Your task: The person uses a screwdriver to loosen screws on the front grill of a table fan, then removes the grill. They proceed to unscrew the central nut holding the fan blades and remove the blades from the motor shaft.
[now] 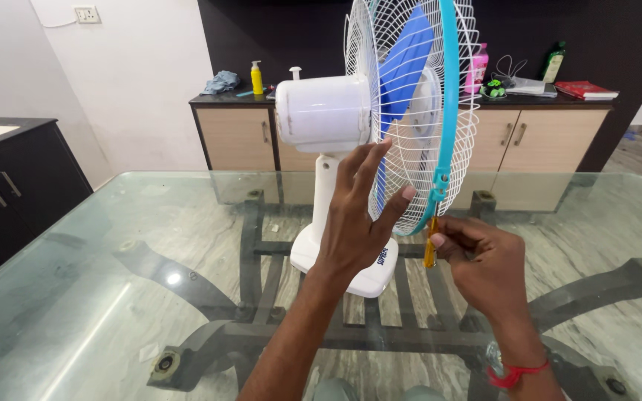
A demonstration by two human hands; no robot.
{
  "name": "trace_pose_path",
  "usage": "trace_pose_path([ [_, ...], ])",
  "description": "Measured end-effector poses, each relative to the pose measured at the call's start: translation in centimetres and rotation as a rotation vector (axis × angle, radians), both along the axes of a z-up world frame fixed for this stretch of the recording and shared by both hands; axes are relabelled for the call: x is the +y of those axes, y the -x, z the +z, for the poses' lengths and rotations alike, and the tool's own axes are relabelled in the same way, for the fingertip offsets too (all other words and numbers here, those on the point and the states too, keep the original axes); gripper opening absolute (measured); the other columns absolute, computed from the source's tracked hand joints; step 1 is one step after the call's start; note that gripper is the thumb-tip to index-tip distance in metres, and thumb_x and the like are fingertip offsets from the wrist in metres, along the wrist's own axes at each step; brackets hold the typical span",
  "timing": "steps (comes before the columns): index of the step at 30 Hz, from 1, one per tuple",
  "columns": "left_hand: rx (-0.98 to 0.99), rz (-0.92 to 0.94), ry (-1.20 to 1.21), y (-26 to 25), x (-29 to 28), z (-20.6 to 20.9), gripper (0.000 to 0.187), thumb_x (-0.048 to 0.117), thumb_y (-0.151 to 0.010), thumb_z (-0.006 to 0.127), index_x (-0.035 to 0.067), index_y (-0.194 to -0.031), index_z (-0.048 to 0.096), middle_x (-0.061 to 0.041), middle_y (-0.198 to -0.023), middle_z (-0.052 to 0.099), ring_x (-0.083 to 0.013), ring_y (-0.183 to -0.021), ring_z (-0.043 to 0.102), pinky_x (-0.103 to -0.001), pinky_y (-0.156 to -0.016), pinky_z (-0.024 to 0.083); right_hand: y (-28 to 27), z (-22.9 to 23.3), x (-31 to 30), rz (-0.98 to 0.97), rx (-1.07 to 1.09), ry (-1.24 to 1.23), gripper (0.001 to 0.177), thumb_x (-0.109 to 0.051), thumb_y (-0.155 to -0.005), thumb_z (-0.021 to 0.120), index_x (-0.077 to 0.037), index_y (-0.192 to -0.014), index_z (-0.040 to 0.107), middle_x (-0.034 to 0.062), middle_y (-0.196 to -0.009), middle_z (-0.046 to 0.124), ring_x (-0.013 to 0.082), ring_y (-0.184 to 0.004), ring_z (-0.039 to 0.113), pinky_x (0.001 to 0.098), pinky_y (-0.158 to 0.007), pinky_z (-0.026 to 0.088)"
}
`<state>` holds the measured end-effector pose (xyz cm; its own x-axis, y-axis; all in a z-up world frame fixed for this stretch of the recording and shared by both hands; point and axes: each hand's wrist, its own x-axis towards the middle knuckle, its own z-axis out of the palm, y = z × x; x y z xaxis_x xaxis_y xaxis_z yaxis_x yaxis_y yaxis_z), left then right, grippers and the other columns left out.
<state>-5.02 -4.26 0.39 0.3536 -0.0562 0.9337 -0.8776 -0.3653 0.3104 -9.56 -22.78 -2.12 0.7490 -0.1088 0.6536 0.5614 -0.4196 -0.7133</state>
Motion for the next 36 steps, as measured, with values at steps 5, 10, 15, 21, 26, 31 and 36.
trace_pose_path([
  [5,0.005,-0.03,-0.056,-0.6,0.4,-0.6,0.064,0.05,-0.105,0.061,0.019,-0.155,0.036,-0.027,-0.158,0.038,-0.0467,-0.142,0.054,-0.054,-0.108,0.058,-0.1,0.0,0.4,0.025,0.05,-0.046,0.021,-0.001,-0.087,0.074,0.0,-0.108,0.078,0.0092,-0.093,0.08,0.013,-0.084,0.075,0.0275,-0.072,0.062],
  [10,-0.026,-0.021,-0.095,-1.2,0.7,-1.2,0.062,0.048,-0.104,0.064,0.02,-0.152,0.036,-0.024,-0.153,0.04,-0.0441,-0.14,0.055,-0.053,-0.109,0.058,-0.1,-0.1,-0.1,0.042,0.0,-0.039,0.021,-0.001,-0.088,0.075,0.0,-0.109,0.078,0.0111,-0.096,0.08,0.0137,-0.085,0.075,0.0279,-0.074,0.061],
  [15,-0.043,-0.036,-0.094,-1.5,0.8,-1.7,0.061,0.047,-0.103,0.066,0.019,-0.149,0.036,-0.022,-0.153,0.039,-0.0435,-0.14,0.055,-0.054,-0.111,0.057,-0.3,0.1,-0.1,0.048,0.055,-0.073,0.023,-0.001,-0.086,0.076,-0.001,-0.109,0.077,0.0095,-0.095,0.08,0.0126,-0.085,0.075,0.0268,-0.073,0.063],
  [21,-0.034,-0.046,-0.071,-1.4,0.3,-2.0,0.061,0.046,-0.102,0.067,0.018,-0.148,0.037,-0.022,-0.152,0.037,-0.0438,-0.141,0.053,-0.053,-0.109,0.057,0.2,0.5,0.5,-0.05,-0.034,0.011,0.021,-0.005,-0.083,0.082,0.001,-0.103,0.078,0.0103,-0.091,0.079,0.0138,-0.08,0.075,0.0272,-0.071,0.061],
  [26,-0.023,-0.022,-0.06,-1.2,0.1,-1.9,0.061,0.046,-0.102,0.067,0.017,-0.149,0.039,-0.021,-0.151,0.037,-0.0449,-0.141,0.053,-0.053,-0.107,0.058,0.7,0.9,0.7,-0.135,-0.085,0.063,0.021,-0.009,-0.082,0.084,0.0,-0.1,0.078,0.0097,-0.09,0.079,0.0138,-0.08,0.077,0.0273,-0.073,0.064],
  [31,-0.04,0.056,0.057,0.4,-0.6,-2.7,0.052,0.034,-0.095,0.078,0.006,-0.133,0.055,-0.018,-0.128,0.053,-0.0326,-0.12,0.063,-0.043,-0.093,0.06,0.6,1.0,0.4,-0.033,-0.118,0.039,0.019,-0.007,-0.085,0.08,0.0,-0.103,0.079,0.0102,-0.092,0.079,0.0142,-0.082,0.077,0.0271,-0.074,0.064],
  [36,0.172,-0.144,0.081,2.2,-0.8,-4.0,0.032,0.027,-0.087,0.086,0.003,-0.101,0.072,-0.008,-0.091,0.074,-0.0172,-0.084,0.075,-0.032,-0.071,0.06,0.2,0.5,-0.2,0.074,-0.037,-0.059,0.02,-0.006,-0.081,0.082,-0.001,-0.101,0.079,0.0113,-0.089,0.079,0.0136,-0.077,0.075,0.0272,-0.067,0.064],
])
